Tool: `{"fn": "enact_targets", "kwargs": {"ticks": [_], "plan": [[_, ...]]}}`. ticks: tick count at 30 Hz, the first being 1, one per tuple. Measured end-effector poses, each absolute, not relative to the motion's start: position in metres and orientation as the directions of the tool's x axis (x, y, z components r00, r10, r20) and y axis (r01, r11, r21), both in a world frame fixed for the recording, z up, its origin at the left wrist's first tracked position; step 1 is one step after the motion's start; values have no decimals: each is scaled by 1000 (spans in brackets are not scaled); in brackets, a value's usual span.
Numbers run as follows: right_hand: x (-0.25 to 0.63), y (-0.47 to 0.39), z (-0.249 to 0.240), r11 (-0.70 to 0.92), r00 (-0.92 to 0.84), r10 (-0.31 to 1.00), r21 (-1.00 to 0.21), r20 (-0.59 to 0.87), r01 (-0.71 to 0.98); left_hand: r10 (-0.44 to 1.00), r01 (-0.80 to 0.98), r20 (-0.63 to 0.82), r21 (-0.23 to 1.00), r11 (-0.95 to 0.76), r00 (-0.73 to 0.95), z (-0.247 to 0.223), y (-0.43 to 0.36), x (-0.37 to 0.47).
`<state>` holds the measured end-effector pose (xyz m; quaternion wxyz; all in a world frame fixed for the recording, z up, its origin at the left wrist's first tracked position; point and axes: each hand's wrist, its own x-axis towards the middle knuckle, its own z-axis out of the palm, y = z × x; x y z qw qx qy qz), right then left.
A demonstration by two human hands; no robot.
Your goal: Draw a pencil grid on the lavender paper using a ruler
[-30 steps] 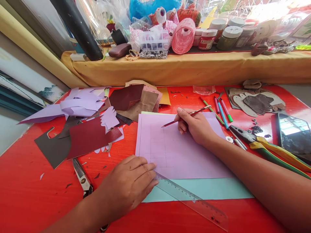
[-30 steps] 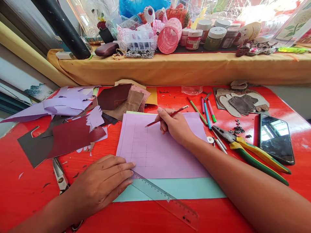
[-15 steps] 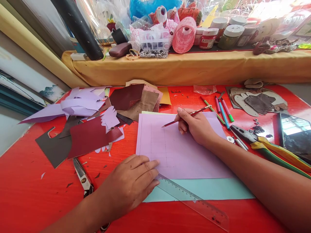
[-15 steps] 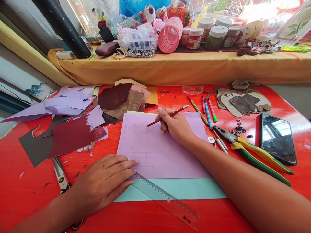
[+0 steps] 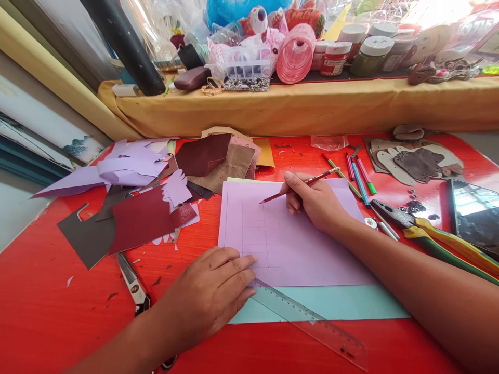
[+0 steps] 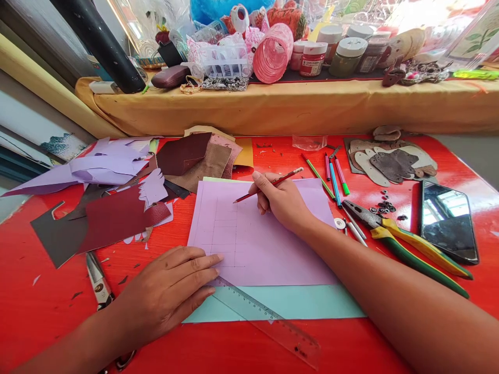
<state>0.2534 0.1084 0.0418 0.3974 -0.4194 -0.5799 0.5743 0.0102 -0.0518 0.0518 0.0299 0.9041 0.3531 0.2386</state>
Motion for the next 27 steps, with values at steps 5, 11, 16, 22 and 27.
{"fn": "enact_targets", "kwargs": {"ticks": [5, 11, 16, 22, 27], "plan": [[254, 109, 41, -7, -335, 942, -1000, -15, 27, 660, 629, 386, 224, -744, 644, 50, -52, 9], [253, 110, 40, -13, -337, 941, -1000, -17, 15, 675, 635, 376, 244, -733, 635, 48, -53, 9], [253, 109, 40, -14, -337, 941, -1000, -20, 18, 700, 659, 378, 255, -708, 606, 47, -52, 7], [253, 109, 41, -9, -338, 941, -999, -19, 33, 708, 673, 373, 244, -698, 599, 43, -52, 5], [253, 109, 41, 2, -339, 941, -999, -10, 34, 728, 680, 333, 270, -682, 599, 38, -51, 4]]}}
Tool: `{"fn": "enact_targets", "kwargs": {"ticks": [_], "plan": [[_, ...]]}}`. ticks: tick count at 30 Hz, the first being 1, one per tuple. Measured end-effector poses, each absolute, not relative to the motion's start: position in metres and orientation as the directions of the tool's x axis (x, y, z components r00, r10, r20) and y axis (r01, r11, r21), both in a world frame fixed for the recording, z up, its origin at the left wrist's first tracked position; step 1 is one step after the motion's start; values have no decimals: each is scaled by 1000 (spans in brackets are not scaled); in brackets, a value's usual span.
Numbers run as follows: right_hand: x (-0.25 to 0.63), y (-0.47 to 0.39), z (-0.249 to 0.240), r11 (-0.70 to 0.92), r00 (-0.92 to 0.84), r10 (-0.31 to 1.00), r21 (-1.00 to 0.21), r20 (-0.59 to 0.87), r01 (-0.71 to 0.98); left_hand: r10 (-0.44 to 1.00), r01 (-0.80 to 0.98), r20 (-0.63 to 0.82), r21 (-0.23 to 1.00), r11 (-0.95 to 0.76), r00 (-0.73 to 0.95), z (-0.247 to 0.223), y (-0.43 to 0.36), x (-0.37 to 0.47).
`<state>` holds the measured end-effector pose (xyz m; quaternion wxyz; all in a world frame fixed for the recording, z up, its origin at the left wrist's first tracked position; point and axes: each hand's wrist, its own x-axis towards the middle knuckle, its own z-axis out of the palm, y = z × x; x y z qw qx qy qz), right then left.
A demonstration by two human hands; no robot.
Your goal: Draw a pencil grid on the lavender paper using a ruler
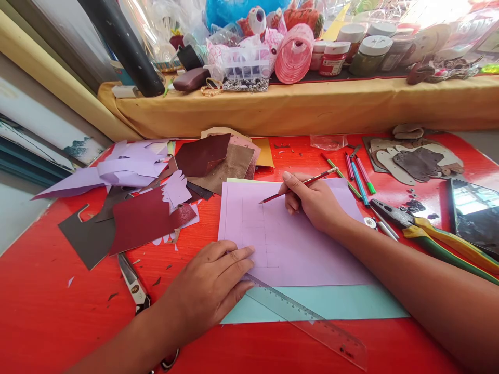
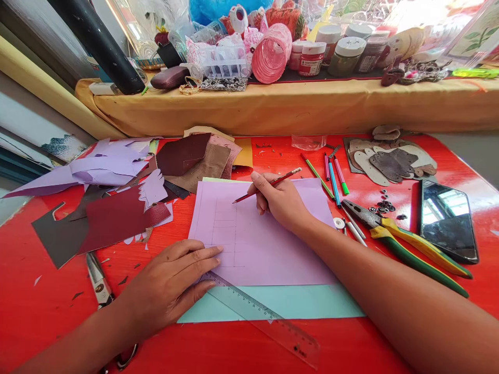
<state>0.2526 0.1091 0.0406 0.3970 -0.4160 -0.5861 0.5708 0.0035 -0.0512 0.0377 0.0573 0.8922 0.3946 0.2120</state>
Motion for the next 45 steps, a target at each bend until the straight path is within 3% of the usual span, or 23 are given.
{"fn": "enact_targets", "kwargs": {"ticks": [11, 22, 45], "plan": [[252, 109, 40, 18, -348, 937, -999, 2, 41, 750, 668, 339, 343, -660, 568, 36, -50, 4], [253, 108, 42, 25, -351, 936, -997, -2, 73, 872, 803, 371, 382, -458, 320, 27, -23, 5], [253, 108, 42, 27, -349, 937, -996, -3, 80, 915, 821, 280, 419, -389, 290, 20, -19, 7]]}}
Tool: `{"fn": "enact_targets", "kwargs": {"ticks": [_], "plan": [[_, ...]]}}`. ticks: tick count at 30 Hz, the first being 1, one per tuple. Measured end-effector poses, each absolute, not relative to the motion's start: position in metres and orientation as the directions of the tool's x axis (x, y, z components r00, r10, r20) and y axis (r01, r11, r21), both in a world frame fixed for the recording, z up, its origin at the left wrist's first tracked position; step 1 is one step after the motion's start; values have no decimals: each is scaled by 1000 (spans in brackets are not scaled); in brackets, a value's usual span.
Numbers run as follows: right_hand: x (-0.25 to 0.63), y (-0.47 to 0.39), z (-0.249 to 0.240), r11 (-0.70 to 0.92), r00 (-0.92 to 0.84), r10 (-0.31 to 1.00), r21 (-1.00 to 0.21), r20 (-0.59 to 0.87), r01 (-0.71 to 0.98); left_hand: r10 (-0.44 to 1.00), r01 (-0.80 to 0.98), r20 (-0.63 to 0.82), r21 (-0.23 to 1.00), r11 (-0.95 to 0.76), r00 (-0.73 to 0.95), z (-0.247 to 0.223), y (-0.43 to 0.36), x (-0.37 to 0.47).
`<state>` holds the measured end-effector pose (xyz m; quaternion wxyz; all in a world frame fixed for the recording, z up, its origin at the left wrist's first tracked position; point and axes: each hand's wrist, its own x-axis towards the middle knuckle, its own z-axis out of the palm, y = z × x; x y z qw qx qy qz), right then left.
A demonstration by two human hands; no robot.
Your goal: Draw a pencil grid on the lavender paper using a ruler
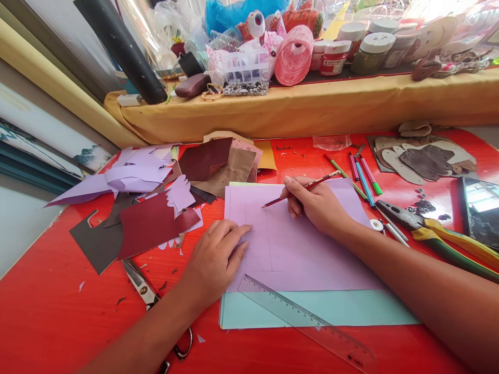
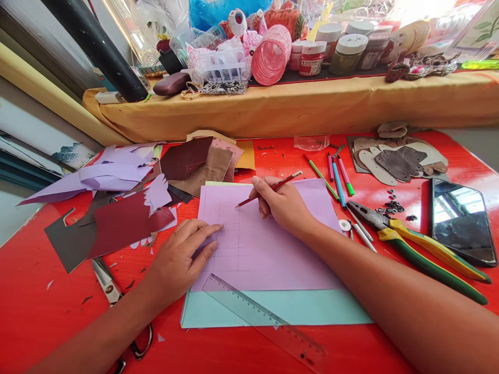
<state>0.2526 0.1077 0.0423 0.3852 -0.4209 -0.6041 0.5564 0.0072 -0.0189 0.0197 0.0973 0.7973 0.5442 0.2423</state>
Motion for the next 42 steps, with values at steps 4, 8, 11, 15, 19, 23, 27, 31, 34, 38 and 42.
{"fn": "enact_targets", "kwargs": {"ticks": [4, 8, 11, 15, 19, 23, 27, 31, 34, 38, 42], "plan": [[253, 107, 43, 31, -348, 938, -996, 0, 85, 916, 825, 262, 409, -390, 303, 19, -19, 7], [253, 107, 43, 31, -341, 940, -996, 1, 83, 921, 831, 249, 405, -381, 301, 17, -18, 7], [253, 108, 43, 33, -339, 941, -995, 0, 91, 927, 842, 233, 397, -366, 294, 14, -18, 7], [253, 108, 42, 33, -338, 941, -996, 2, 85, 935, 859, 200, 374, -348, 292, 10, -17, 7], [254, 108, 41, 18, -334, 943, -997, -6, 69, 937, 864, 185, 368, -344, 295, 7, -17, 7], [254, 108, 38, -8, -332, 943, -1000, -12, 13, 934, 852, 197, 385, -354, 299, 9, -17, 6], [254, 108, 37, -30, -330, 944, -999, -19, -28, 923, 823, 229, 421, -381, 310, 15, -17, 1], [254, 107, 36, -28, -320, 947, -999, -16, -35, 913, 798, 260, 448, -403, 315, 19, -18, -3], [255, 107, 35, -30, -303, 953, -999, -15, -45, 902, 781, 281, 457, -426, 328, 20, -18, -5], [254, 107, 32, -27, -271, 962, -998, -10, -60, 862, 736, 319, 453, -503, 393, 23, -23, -3], [252, 109, 29, -23, -239, 971, -997, -6, -70, 748, 614, 356, 427, -664, 560, 27, -40, 9]]}}
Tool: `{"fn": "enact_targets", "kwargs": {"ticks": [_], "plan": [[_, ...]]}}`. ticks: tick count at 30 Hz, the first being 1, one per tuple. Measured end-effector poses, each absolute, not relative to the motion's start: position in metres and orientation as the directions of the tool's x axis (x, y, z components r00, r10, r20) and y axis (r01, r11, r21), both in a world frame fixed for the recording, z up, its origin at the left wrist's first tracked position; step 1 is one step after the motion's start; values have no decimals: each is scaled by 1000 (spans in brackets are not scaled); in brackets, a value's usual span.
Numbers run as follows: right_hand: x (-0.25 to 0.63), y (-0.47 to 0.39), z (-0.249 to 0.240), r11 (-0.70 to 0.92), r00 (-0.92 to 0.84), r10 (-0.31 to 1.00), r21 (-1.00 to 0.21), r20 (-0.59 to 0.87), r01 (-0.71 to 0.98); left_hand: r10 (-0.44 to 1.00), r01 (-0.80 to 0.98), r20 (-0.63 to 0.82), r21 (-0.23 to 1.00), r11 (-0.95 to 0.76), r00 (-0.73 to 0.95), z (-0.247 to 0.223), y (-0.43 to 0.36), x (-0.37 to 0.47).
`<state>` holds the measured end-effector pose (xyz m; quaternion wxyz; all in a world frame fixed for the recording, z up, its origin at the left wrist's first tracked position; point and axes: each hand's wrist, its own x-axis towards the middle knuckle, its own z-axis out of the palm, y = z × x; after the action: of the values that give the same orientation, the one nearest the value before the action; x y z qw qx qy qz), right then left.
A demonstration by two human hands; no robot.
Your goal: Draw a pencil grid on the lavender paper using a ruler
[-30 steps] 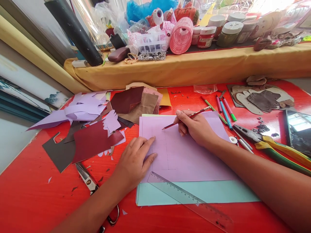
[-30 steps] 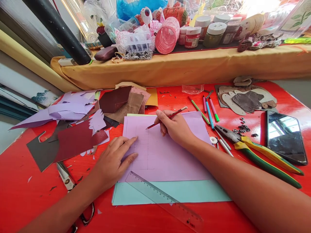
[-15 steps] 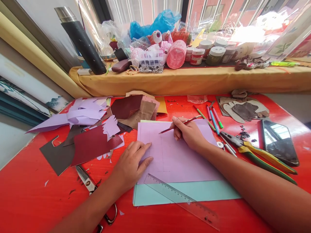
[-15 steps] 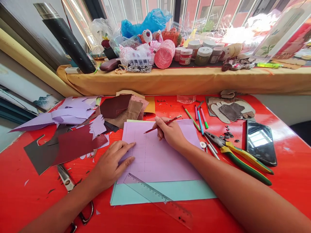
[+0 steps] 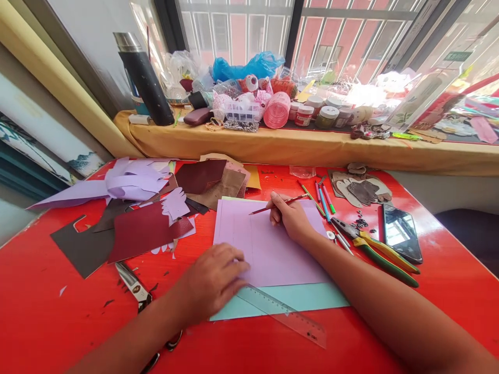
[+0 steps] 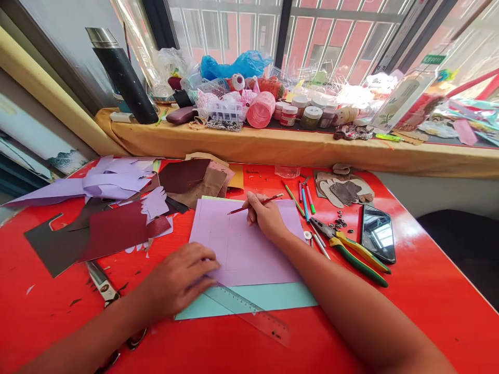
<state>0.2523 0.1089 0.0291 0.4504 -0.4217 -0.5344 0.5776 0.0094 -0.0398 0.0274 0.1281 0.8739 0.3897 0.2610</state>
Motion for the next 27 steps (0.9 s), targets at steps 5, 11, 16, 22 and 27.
{"fn": "enact_targets", "kwargs": {"ticks": [5, 11, 16, 22, 27], "plan": [[249, 109, 28, -18, -200, 980, -997, -1, -80, 545, 502, 336, 213, -838, 768, 30, -51, 22], [245, 109, 29, -19, -167, 986, -995, -3, -93, 491, 506, 413, 81, -859, 767, 30, -45, 14], [250, 91, 36, -58, -142, 989, -991, -41, -118, 493, 542, 455, 26, -840, 742, 31, -47, 13], [273, 42, 48, -125, -172, 979, -987, -106, -99, 459, 505, 423, 5, -863, 781, 26, -56, 20], [289, 6, 53, -143, -213, 969, -988, -128, -54, 520, 559, 393, 18, -829, 758, 14, -52, 20]]}}
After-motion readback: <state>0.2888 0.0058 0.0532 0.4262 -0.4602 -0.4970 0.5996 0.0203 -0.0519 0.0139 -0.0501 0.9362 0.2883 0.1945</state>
